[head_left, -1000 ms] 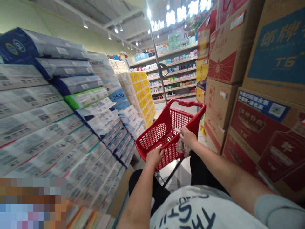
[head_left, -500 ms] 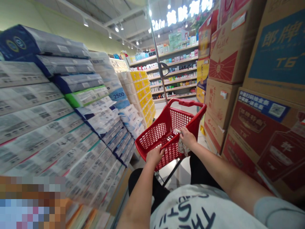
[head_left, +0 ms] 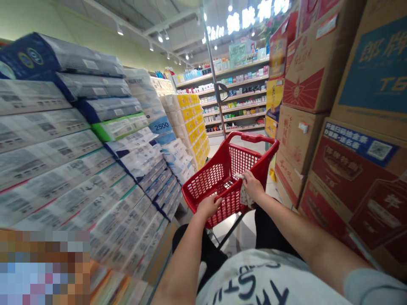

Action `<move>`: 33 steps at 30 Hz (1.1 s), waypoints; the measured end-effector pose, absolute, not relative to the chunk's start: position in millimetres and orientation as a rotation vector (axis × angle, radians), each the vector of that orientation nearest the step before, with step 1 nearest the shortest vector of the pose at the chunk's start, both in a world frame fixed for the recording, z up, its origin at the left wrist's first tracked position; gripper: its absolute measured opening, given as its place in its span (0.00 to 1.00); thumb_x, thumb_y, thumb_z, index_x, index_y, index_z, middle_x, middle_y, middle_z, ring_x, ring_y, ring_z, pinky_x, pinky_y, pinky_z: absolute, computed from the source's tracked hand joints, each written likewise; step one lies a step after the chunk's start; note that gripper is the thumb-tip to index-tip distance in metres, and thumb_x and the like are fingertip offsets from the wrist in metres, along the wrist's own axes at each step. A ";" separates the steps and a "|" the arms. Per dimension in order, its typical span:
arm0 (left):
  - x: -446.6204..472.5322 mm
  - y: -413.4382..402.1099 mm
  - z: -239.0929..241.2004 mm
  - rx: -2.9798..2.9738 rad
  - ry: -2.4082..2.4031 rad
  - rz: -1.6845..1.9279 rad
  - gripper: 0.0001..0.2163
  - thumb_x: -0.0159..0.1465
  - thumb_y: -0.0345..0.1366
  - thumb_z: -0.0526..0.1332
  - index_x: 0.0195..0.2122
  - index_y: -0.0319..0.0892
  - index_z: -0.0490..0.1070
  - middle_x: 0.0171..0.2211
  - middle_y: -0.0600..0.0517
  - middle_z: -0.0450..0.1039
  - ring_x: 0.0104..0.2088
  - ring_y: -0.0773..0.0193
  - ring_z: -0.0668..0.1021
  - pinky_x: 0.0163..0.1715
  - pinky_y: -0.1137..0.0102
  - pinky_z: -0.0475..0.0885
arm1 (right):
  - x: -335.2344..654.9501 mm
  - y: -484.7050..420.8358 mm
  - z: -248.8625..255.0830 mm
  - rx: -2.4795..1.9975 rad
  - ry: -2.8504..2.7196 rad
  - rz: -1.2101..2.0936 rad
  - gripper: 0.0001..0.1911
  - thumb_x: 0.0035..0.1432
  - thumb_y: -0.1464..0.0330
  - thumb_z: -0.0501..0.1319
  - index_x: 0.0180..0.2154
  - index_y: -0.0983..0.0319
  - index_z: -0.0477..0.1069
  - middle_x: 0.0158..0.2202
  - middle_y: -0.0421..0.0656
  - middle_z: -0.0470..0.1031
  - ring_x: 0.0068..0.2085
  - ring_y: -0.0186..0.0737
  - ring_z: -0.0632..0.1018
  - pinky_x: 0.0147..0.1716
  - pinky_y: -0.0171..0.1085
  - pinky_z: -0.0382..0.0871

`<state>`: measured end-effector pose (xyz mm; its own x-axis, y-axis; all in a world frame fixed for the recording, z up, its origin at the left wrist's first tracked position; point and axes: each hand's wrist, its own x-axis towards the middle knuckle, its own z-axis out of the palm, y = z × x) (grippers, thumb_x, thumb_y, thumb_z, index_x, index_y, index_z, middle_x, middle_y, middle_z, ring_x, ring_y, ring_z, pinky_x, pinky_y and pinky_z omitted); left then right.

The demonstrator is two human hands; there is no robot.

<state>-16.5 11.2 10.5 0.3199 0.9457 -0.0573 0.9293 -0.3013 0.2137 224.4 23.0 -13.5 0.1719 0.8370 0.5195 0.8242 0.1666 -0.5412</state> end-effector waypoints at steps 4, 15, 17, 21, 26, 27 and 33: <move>-12.7 15.3 11.1 2.411 1.762 0.072 0.24 0.65 0.56 0.44 0.42 0.48 0.73 0.39 0.49 0.77 0.40 0.59 0.77 0.35 0.70 0.67 | 227.5 26.9 -17.6 -1.564 -1.608 0.043 0.15 0.60 0.71 0.51 0.47 0.60 0.68 0.59 0.47 0.64 0.45 0.43 0.76 0.42 0.39 0.70; 16.0 19.0 18.4 2.606 1.650 0.032 0.19 0.66 0.52 0.46 0.47 0.50 0.69 0.41 0.49 0.76 0.41 0.58 0.77 0.38 0.69 0.68 | 230.3 23.5 -19.0 -1.472 -1.626 0.055 0.15 0.60 0.70 0.51 0.46 0.56 0.69 0.57 0.44 0.66 0.50 0.43 0.74 0.47 0.40 0.69; 17.3 18.0 15.7 2.605 1.672 0.009 0.17 0.66 0.50 0.47 0.47 0.49 0.69 0.41 0.49 0.76 0.42 0.58 0.77 0.39 0.68 0.68 | 230.2 21.7 -19.8 -1.480 -1.638 0.058 0.15 0.60 0.70 0.50 0.47 0.56 0.69 0.57 0.43 0.65 0.50 0.42 0.74 0.47 0.39 0.70; 16.0 13.9 14.0 2.610 1.670 0.009 0.18 0.66 0.51 0.46 0.47 0.50 0.69 0.41 0.49 0.76 0.42 0.58 0.77 0.39 0.68 0.68 | 228.3 17.6 -21.8 -1.485 -1.642 0.053 0.16 0.61 0.69 0.50 0.48 0.55 0.68 0.58 0.43 0.64 0.50 0.42 0.74 0.45 0.38 0.70; 11.9 9.4 18.0 2.590 1.711 0.053 0.25 0.65 0.50 0.50 0.63 0.52 0.53 0.44 0.48 0.76 0.43 0.55 0.77 0.41 0.65 0.69 | 224.5 15.6 -10.9 -1.507 -1.671 0.070 0.14 0.60 0.71 0.50 0.44 0.58 0.70 0.54 0.44 0.68 0.44 0.40 0.76 0.41 0.35 0.69; 10.6 9.2 19.3 2.585 1.719 0.055 0.28 0.64 0.49 0.51 0.64 0.52 0.49 0.44 0.48 0.76 0.43 0.54 0.77 0.41 0.65 0.69 | 224.4 16.5 -5.0 -1.517 -1.692 0.085 0.13 0.59 0.72 0.50 0.42 0.59 0.71 0.51 0.45 0.71 0.42 0.39 0.76 0.40 0.35 0.68; 3.7 9.8 25.6 2.565 1.717 -0.010 0.16 0.64 0.45 0.52 0.51 0.52 0.67 0.44 0.49 0.76 0.44 0.56 0.77 0.42 0.66 0.68 | 232.7 31.6 35.3 -1.488 -1.609 0.093 0.16 0.59 0.71 0.51 0.46 0.58 0.73 0.40 0.43 0.77 0.40 0.41 0.77 0.41 0.38 0.68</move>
<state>3.7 9.8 25.6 0.3818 0.9236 -0.0356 0.9239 -0.3803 0.0420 232.7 31.6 35.3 0.1453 0.8224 0.5501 0.7534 0.2684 -0.6003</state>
